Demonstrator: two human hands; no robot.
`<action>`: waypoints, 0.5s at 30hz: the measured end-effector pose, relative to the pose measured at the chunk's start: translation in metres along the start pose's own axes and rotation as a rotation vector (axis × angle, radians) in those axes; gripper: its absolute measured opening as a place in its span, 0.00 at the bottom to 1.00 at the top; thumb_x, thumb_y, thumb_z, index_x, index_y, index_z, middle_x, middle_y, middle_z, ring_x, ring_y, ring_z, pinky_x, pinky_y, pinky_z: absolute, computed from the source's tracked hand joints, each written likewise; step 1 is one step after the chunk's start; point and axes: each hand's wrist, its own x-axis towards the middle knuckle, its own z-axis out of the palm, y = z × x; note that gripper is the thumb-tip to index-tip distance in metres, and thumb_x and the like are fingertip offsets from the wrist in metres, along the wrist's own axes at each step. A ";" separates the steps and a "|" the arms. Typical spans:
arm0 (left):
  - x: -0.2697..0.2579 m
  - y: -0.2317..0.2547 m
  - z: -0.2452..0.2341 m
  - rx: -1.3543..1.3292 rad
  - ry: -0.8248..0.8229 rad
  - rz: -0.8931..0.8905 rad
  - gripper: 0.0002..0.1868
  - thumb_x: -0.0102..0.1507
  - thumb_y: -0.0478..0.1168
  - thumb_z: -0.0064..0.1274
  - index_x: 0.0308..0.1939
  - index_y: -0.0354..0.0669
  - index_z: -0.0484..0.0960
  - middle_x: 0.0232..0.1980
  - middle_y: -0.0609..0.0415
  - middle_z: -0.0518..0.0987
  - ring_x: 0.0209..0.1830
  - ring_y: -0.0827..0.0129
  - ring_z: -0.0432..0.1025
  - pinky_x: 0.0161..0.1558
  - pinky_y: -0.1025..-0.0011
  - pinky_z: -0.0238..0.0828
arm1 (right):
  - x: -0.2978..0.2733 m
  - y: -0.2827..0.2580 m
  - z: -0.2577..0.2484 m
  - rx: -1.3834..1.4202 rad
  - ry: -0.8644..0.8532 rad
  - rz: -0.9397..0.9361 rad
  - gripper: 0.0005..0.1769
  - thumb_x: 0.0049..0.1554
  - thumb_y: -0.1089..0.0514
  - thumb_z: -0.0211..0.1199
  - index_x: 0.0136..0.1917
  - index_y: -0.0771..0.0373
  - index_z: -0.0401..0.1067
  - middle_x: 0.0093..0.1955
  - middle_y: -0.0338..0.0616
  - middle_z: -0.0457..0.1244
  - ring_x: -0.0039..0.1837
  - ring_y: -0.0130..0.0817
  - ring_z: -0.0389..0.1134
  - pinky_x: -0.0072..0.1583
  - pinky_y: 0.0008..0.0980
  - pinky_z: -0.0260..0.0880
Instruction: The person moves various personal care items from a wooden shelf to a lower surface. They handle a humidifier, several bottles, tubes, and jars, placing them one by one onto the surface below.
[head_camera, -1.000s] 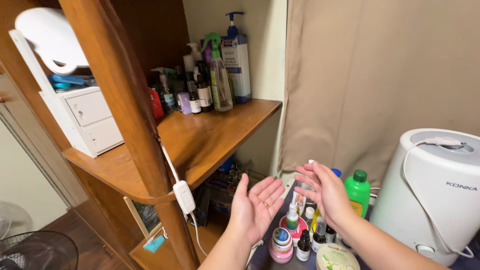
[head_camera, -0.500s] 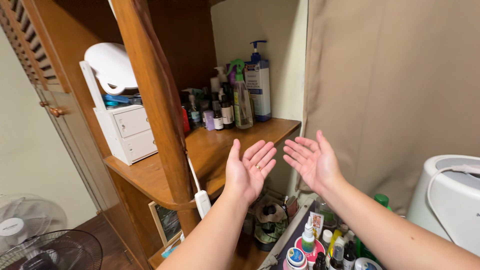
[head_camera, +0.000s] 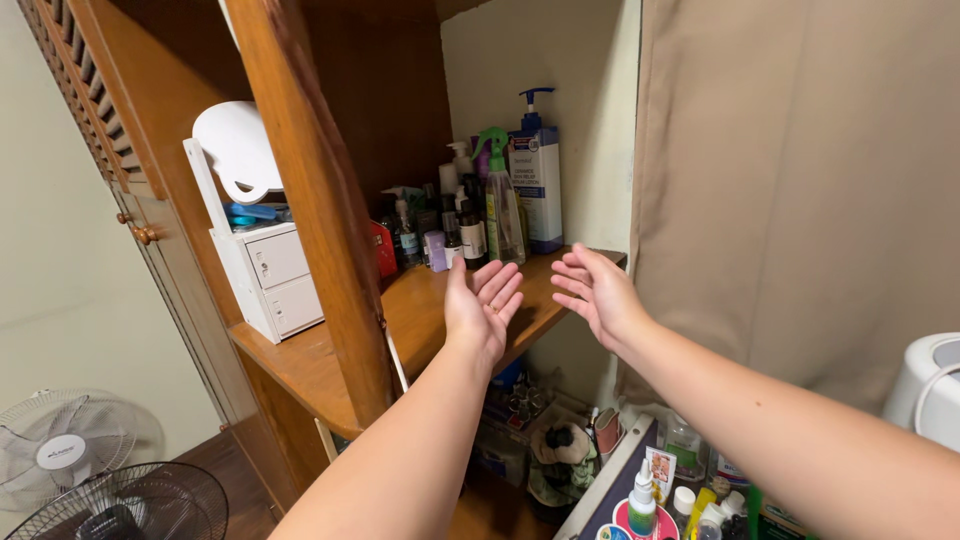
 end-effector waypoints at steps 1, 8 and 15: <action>0.006 0.000 -0.001 0.013 0.013 0.013 0.42 0.69 0.65 0.28 0.70 0.32 0.68 0.69 0.39 0.75 0.70 0.55 0.70 0.68 0.59 0.64 | 0.006 0.003 0.002 -0.046 -0.004 -0.016 0.26 0.60 0.44 0.59 0.61 0.65 0.67 0.62 0.50 0.65 0.62 0.40 0.68 0.61 0.43 0.71; 0.055 -0.006 -0.005 0.100 0.102 0.068 0.41 0.68 0.66 0.32 0.67 0.32 0.70 0.66 0.38 0.77 0.67 0.55 0.73 0.67 0.60 0.66 | 0.056 0.018 0.016 -0.490 0.044 -0.212 0.24 0.56 0.50 0.67 0.61 0.64 0.71 0.58 0.45 0.67 0.58 0.36 0.69 0.56 0.36 0.72; 0.093 -0.012 -0.021 0.147 0.208 0.094 0.41 0.67 0.67 0.34 0.63 0.31 0.73 0.63 0.39 0.80 0.64 0.56 0.75 0.64 0.62 0.68 | 0.107 0.039 0.017 -0.942 0.078 -0.486 0.34 0.50 0.47 0.72 0.65 0.64 0.68 0.67 0.54 0.62 0.62 0.43 0.68 0.61 0.40 0.70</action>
